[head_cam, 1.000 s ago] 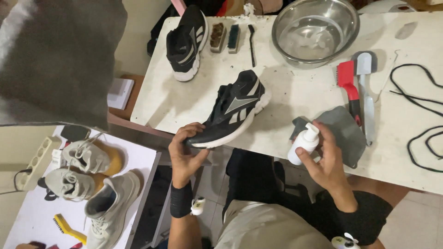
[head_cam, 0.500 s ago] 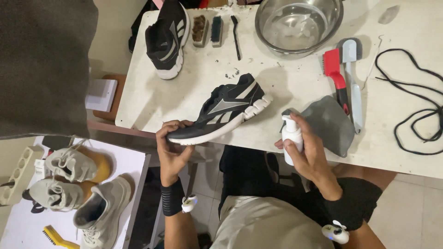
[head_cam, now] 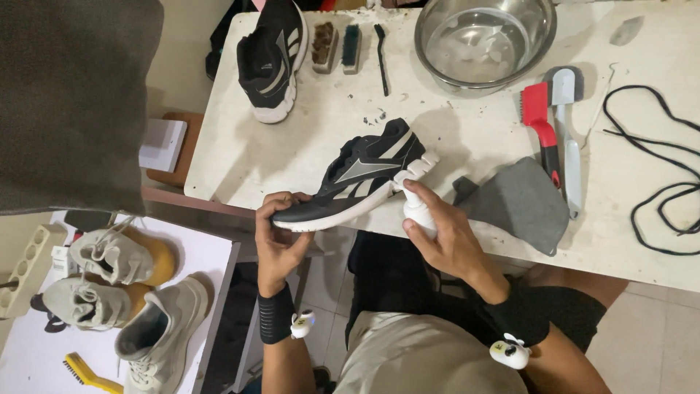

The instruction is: The person applies cleaning foam to the white midsole of a black sneaker and scrubs it with a light blue brush. They then switch to a red brush to continue scrubbing the same area.

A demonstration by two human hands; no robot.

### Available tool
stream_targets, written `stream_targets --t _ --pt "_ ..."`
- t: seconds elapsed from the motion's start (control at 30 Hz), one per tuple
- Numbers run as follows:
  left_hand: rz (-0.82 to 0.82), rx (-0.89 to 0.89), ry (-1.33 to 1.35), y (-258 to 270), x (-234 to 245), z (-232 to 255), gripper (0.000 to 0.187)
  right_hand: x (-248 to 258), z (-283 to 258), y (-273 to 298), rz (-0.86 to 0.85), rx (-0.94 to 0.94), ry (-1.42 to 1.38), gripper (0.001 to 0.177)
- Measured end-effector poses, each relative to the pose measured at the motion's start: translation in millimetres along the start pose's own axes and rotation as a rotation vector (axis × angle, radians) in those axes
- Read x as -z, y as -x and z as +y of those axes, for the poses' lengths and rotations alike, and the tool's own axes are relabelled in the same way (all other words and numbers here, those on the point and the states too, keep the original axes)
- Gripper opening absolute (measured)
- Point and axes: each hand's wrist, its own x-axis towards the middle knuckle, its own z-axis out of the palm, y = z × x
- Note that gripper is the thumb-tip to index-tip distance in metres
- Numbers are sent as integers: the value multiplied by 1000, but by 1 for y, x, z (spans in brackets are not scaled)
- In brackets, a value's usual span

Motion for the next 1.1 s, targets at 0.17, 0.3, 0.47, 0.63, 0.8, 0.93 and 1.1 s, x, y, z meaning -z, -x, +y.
stream_targets --t 0.17,0.3,0.47,0.63,0.8,0.93,1.1 --pt "4 2 -1 0 -2 0 47 -3 0 -4 -24 -41 -3 56" --pt "4 4 11 1 -1 0 48 -7 2 -5 -37 -37 6 54" --pt "1 1 11 1 1 -1 47 -8 -2 -7 -24 -51 20 50" --pt "-5 -3 6 0 1 -1 47 6 -14 -15 18 -36 31 47" --pt "12 8 2 3 4 -8 47 28 2 -5 61 -228 -4 51" --pt "12 36 16 5 7 -12 47 46 -4 -12 69 -281 -16 50" --pt "0 28 10 7 9 -17 49 36 5 -10 16 -261 -35 49"
